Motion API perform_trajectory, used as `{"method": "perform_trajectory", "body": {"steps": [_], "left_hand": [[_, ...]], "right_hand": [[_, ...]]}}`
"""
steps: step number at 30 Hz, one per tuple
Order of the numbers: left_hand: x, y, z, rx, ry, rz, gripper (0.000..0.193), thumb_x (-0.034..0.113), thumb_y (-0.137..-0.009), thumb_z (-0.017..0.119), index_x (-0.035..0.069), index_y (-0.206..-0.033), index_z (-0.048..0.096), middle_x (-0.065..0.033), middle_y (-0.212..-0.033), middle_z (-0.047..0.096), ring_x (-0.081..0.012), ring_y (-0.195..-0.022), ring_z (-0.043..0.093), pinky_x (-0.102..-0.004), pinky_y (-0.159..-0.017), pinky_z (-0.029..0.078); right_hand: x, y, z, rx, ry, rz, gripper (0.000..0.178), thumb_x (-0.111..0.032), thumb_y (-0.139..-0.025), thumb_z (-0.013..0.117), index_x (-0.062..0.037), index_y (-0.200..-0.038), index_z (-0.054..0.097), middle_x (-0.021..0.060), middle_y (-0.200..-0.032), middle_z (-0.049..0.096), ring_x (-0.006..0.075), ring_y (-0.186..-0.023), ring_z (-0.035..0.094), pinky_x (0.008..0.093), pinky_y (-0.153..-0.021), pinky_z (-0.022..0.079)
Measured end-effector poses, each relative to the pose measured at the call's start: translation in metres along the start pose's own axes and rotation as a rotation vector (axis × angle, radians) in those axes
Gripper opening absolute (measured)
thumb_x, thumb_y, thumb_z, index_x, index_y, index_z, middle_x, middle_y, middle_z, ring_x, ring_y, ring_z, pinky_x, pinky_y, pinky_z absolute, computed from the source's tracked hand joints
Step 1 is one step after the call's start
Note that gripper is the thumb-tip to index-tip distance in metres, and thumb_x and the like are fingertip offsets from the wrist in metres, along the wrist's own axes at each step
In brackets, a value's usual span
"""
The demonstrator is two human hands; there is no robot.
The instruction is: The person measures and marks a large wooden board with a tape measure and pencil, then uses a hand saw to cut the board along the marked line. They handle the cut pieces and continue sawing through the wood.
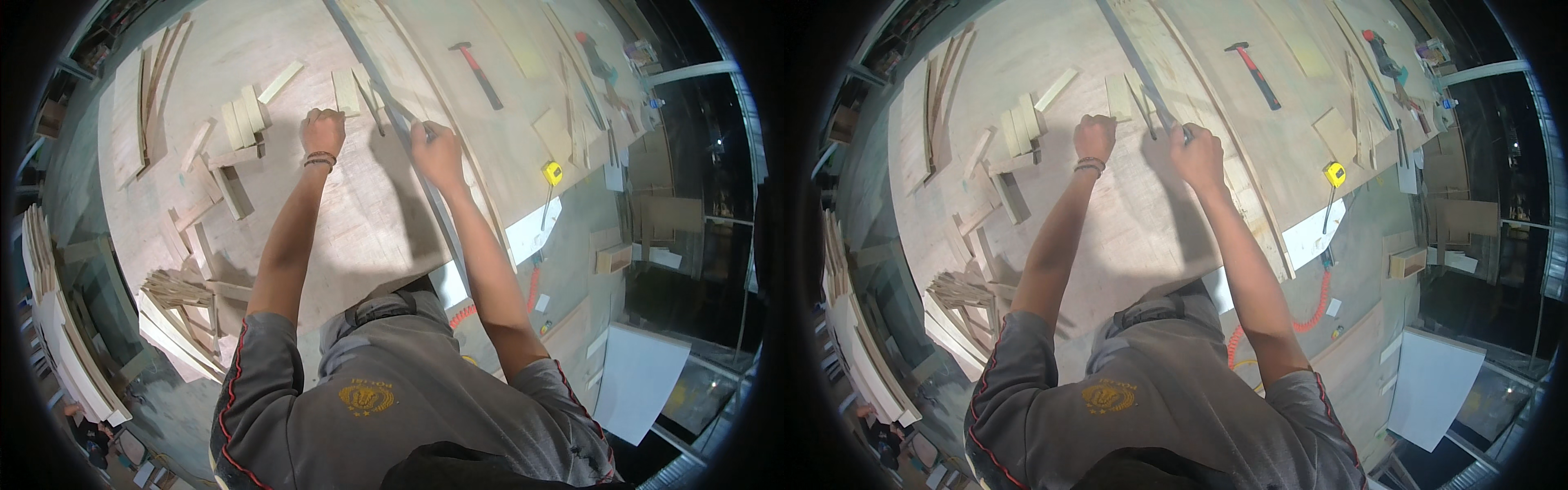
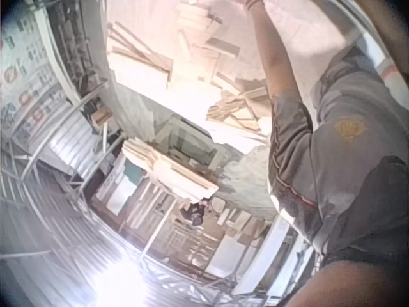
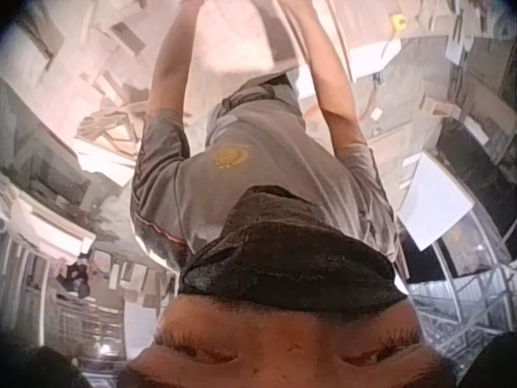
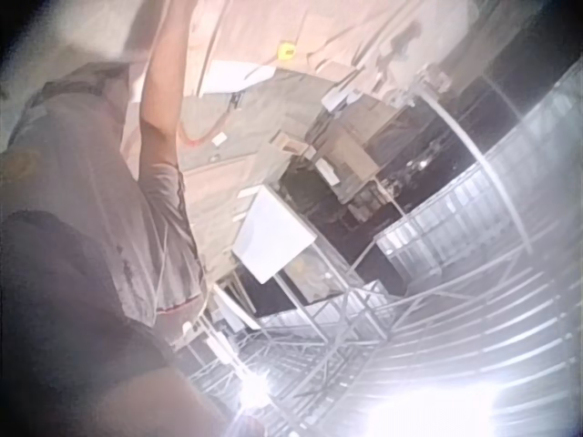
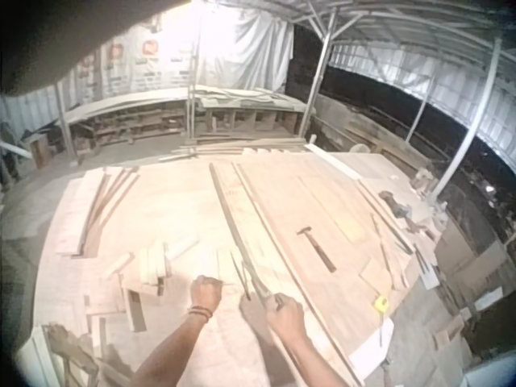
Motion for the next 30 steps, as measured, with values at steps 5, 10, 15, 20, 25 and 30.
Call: {"method": "perform_trajectory", "body": {"steps": [5, 10, 15, 20, 25, 30], "left_hand": [[-0.044, -0.011, 0.005, 0.035, 0.031, -0.186, 0.017, 0.027, -0.092, 0.071, 0.015, -0.097, 0.083, -0.0055, -0.097, 0.078, -0.0303, -0.104, 0.068, -0.0462, -0.088, 0.055], [-0.037, -0.018, -0.008, 0.08, 0.079, -0.19, 0.036, 0.04, -0.086, 0.076, 0.017, -0.114, 0.081, -0.0052, -0.104, 0.078, -0.0315, -0.107, 0.068, -0.047, -0.091, 0.055], [-0.034, -0.026, -0.006, -0.005, 0.073, -0.204, 0.044, 0.046, -0.08, 0.08, 0.017, -0.113, 0.081, -0.0073, -0.103, 0.078, -0.0315, -0.106, 0.068, -0.0462, -0.089, 0.054], [-0.045, -0.028, -0.008, -0.025, 0.05, -0.227, 0.043, 0.044, -0.078, 0.08, 0.017, -0.111, 0.081, -0.0092, -0.101, 0.077, -0.0309, -0.106, 0.068, -0.0455, -0.088, 0.054], [-0.074, 0.016, -0.028, 0.041, -0.017, -0.354, 0.042, 0.039, -0.076, 0.079, 0.014, -0.111, 0.08, -0.0113, -0.105, 0.075, -0.0307, -0.104, 0.067, -0.0445, -0.09, 0.053], [-0.087, 0.106, -0.061, 0.015, 0.022, -0.449, 0.05, 0.036, -0.076, 0.079, 0.014, -0.12, 0.075, -0.0105, -0.1, 0.07, -0.0313, -0.099, 0.065, -0.0452, -0.088, 0.053]], "right_hand": [[-0.014, -0.037, 0.016, -0.075, 0.032, -0.029, 0.045, -0.037, -0.101, 0.058, 0.0035, -0.1, 0.077, 0.0339, -0.088, 0.071, 0.0526, -0.092, 0.07, 0.0566, -0.086, 0.054], [-0.023, -0.074, 0.028, -0.075, 0.004, -0.018, 0.047, -0.038, -0.1, 0.057, 0.0043, -0.102, 0.077, 0.0336, -0.091, 0.072, 0.0516, -0.095, 0.071, 0.0553, -0.089, 0.054], [-0.042, -0.103, 0.038, -0.094, 0.004, -0.01, 0.047, -0.038, -0.099, 0.056, 0.004, -0.102, 0.077, 0.0334, -0.094, 0.073, 0.0509, -0.098, 0.071, 0.0551, -0.092, 0.054], [-0.058, -0.129, 0.053, -0.121, 0.028, -0.014, 0.046, -0.038, -0.098, 0.058, 0.0027, -0.103, 0.078, 0.033, -0.097, 0.074, 0.05, -0.101, 0.072, 0.0541, -0.095, 0.055], [-0.071, -0.136, 0.071, -0.194, 0.052, -0.005, 0.045, -0.038, -0.098, 0.059, 0.0019, -0.104, 0.078, 0.0318, -0.099, 0.075, 0.0491, -0.102, 0.072, 0.0529, -0.095, 0.056], [-0.089, -0.118, 0.095, -0.185, -0.037, -0.054, 0.044, -0.038, -0.096, 0.06, 0.0016, -0.1, 0.079, 0.0312, -0.096, 0.075, 0.049, -0.098, 0.073, 0.0522, -0.093, 0.057]]}}
Point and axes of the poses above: each hand's wrist, its own y-axis away from the middle knuckle, its own z-axis out of the palm, x = y × z, the point moved 6 cm from there along -y, towards the middle knuckle
